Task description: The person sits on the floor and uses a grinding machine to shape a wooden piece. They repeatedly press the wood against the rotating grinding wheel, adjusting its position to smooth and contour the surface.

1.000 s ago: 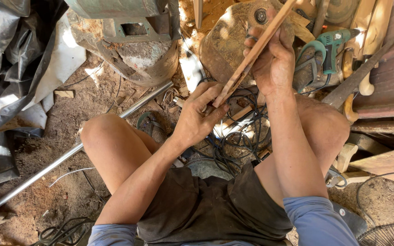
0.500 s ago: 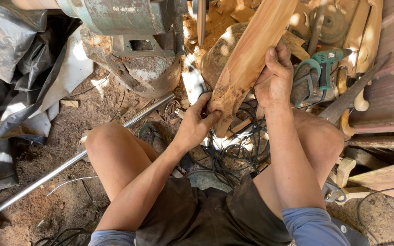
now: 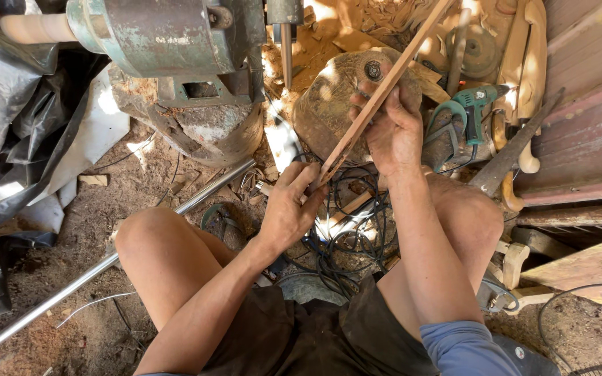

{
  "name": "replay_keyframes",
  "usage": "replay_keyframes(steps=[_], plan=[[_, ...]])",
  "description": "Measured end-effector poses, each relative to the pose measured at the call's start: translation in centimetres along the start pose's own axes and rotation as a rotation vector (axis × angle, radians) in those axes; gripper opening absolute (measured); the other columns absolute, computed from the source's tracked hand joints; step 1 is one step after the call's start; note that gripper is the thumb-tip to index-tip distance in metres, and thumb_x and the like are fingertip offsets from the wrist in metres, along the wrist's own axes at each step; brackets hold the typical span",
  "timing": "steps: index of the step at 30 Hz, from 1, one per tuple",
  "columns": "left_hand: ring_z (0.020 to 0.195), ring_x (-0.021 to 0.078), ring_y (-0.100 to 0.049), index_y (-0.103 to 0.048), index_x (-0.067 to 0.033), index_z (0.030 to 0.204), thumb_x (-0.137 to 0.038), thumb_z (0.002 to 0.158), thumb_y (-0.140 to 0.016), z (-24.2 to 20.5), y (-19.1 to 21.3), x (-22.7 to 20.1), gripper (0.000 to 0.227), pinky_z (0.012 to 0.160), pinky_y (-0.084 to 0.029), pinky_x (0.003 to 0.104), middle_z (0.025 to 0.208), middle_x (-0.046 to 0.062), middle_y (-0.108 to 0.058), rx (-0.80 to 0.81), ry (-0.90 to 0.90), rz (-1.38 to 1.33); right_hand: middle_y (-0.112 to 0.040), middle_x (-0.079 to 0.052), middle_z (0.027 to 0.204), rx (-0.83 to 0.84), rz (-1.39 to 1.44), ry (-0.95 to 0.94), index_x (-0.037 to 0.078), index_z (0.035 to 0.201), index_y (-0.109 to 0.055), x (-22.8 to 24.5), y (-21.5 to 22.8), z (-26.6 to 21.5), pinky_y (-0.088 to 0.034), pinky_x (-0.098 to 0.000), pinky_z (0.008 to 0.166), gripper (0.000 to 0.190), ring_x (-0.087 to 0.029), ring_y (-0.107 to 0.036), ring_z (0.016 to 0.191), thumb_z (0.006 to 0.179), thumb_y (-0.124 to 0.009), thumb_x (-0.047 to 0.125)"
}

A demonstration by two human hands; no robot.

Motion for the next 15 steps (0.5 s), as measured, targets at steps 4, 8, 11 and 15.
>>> replay_keyframes(steps=[4,8,11,15], plan=[[0.092,0.0261,-0.067,-0.053,-0.0004,0.137,-0.021,0.095,-0.073,0.6,0.5,0.7,0.051,0.082,-0.06,0.043,0.109,0.013,-0.065,0.072,0.169,0.027,-0.071,-0.01,0.116,-0.066,-0.09,0.087,0.006,0.128,-0.063,0.5,0.7,0.2,-0.059,-0.0394,0.099,0.032,-0.025,-0.069,0.11,0.098,-0.072,0.013],[0.104,0.0374,-0.057,-0.041,0.0053,0.136,-0.043,0.069,-0.092,2.4,0.6,0.7,0.097,0.09,-0.052,0.053,0.116,0.024,-0.058,0.082,0.256,0.208,-0.068,-0.009,0.109,-0.091,-0.431,0.16,-0.002,0.117,-0.063,-0.6,0.2,-1.6,-0.055,-0.0342,0.088,0.023,-0.018,-0.064,0.098,0.097,-0.073,-0.003],[0.111,0.0364,-0.055,-0.033,0.002,0.139,-0.052,0.06,-0.095,3.3,-1.2,1.2,0.114,0.097,-0.051,0.052,0.122,0.024,-0.053,0.249,0.403,0.176,-0.069,-0.008,0.104,-0.116,-0.783,0.077,-0.003,0.117,-0.064,-2.7,-1.2,-4.4,-0.057,-0.0318,0.083,0.029,-0.017,-0.068,0.091,0.088,-0.069,0.0],[0.116,0.0403,-0.054,-0.03,0.005,0.145,-0.043,0.066,-0.091,3.3,-2.5,2.7,0.11,0.101,-0.051,0.054,0.127,0.026,-0.053,0.217,0.363,0.131,-0.053,-0.014,0.093,-0.111,-0.982,-0.137,-0.007,0.119,-0.069,-3.1,-2.6,-6.2,-0.04,-0.0365,0.075,0.03,-0.021,-0.048,0.082,0.103,-0.066,0.018]])
Point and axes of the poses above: each hand's wrist, its own z-axis towards the middle knuckle, its own y-axis out of the back of the hand, x = y × z, the point moved 2 cm from there along z, towards the middle knuckle
